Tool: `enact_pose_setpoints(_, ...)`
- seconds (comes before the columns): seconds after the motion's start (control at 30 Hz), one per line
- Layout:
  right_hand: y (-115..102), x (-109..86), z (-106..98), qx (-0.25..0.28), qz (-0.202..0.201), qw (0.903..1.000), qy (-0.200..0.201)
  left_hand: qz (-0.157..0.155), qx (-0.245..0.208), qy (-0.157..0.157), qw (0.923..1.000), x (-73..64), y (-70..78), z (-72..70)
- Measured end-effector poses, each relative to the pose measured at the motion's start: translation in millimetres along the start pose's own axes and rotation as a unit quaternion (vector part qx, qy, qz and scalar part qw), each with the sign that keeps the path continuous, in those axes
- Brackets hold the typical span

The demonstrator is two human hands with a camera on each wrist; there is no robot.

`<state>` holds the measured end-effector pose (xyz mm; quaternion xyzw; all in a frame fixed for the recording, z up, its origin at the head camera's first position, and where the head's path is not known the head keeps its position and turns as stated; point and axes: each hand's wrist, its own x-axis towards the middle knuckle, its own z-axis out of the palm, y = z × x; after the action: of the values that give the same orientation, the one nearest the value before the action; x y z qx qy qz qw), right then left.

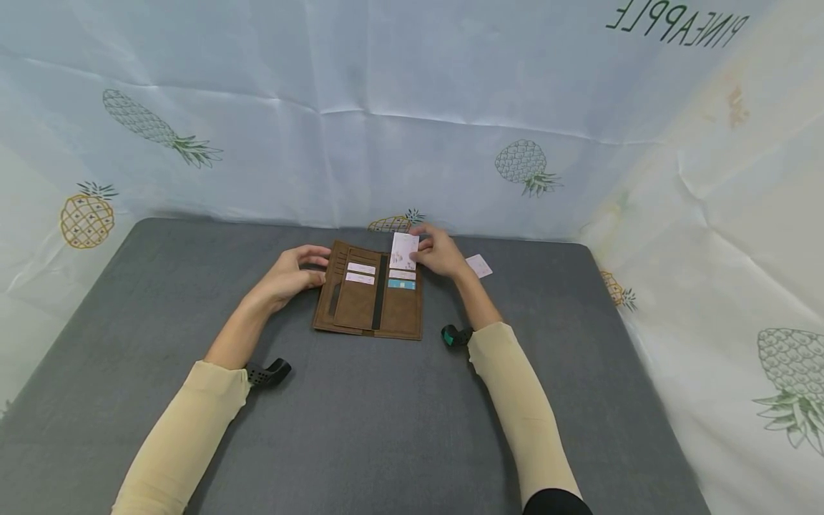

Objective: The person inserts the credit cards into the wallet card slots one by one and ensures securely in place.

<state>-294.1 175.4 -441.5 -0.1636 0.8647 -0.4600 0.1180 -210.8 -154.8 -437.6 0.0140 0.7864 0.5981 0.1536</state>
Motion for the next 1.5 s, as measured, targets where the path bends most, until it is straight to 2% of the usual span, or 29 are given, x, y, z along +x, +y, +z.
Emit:
enact_pose_setpoints(0.13,-0.4,-1.3,-1.7,-0.017,0.004,0.9998,-0.012,0.001,0.000,0.000,1.0000,-0.3,0.1,-0.2)
enact_pose_setpoints(0.6,-3.3,-5.9,-2.8,-0.030,0.024,0.9985,-0.039,0.002,0.001,-0.002,1.0000,-1.7,0.5,-1.3)
enact_pose_setpoints(0.87,-5.0,-6.3,-1.2,-0.056,0.009,0.9970,-0.052,-0.001,0.000,-0.002,1.0000,-0.9,-0.6,-1.9)
enact_pose_setpoints(1.5,-1.5,-8.1,0.4,-0.065,-0.009,0.9964,-0.053,0.004,0.000,-0.004,1.0000,-0.7,-2.1,-1.5)
